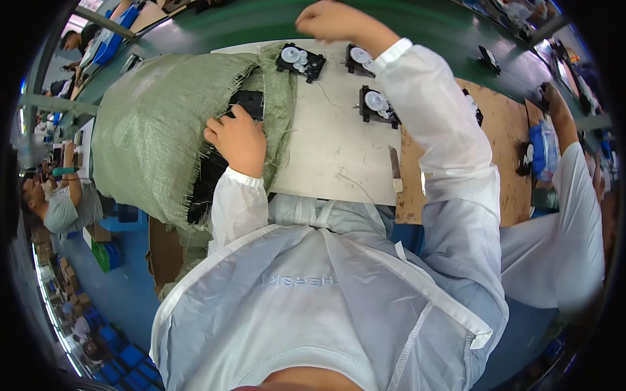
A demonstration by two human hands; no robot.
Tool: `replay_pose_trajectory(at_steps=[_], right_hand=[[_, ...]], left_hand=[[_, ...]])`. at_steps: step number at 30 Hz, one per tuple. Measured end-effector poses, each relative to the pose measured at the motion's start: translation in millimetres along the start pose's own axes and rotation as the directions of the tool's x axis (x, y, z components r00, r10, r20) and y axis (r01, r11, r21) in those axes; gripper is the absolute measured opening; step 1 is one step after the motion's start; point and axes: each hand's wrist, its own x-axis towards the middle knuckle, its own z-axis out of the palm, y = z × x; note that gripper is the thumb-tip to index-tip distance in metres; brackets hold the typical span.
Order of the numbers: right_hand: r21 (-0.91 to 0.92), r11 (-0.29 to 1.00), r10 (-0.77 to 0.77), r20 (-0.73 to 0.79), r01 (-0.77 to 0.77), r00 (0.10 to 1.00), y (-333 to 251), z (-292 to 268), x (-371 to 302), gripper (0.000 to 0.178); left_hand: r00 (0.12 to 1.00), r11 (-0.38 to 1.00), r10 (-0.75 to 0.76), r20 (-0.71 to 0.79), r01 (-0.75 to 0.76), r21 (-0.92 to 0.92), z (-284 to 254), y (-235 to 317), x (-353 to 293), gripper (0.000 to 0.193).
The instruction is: Assembling electronic and mechanical components into plastic housings at a factory workbench.
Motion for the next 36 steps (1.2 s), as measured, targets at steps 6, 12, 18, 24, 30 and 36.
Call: replay_pose_trajectory(at_steps=[6, 12, 18, 24, 30, 36], right_hand=[[0.264, 0.933, 0.196, 0.202, -0.246, 0.960, -23.0, 79.3, -64.1, 0.062], [0.899, 0.417, 0.024, 0.137, -0.134, 0.990, -15.8, 93.1, -96.2, 0.069], [0.971, 0.212, -0.084, -0.094, 0.110, 0.992, -6.5, 73.7, -128.0, 0.071], [0.761, 0.231, 0.075, -0.635, 0.607, 0.768, 12.6, 34.1, -185.2, 0.075], [0.575, 0.157, 0.138, -0.818, 0.803, 0.558, 14.0, 26.4, -233.1, 0.072], [0.394, 0.338, 0.163, -0.919, 0.855, 0.359, 19.0, 21.7, -263.8, 0.082]], left_hand=[[0.994, 0.815, 0.030, -0.109, -0.088, -0.572, -20.9, -11.5, 10.1, 0.026], [0.819, 0.431, 0.089, -0.567, -0.545, -0.719, -68.7, 15.2, 18.0, 0.025], [0.577, 0.147, 0.070, -0.814, -0.813, -0.563, -92.6, 43.3, 33.7, 0.028], [0.857, -0.592, 0.264, -0.442, -0.218, -0.776, -166.9, 117.7, 100.5, 0.017], [0.538, 0.175, 0.843, -0.016, -0.303, -0.937, -84.1, 298.6, 234.6, 0.034], [0.499, 0.424, 0.843, 0.203, -0.380, -0.822, 98.1, 404.0, 256.3, 0.041]])
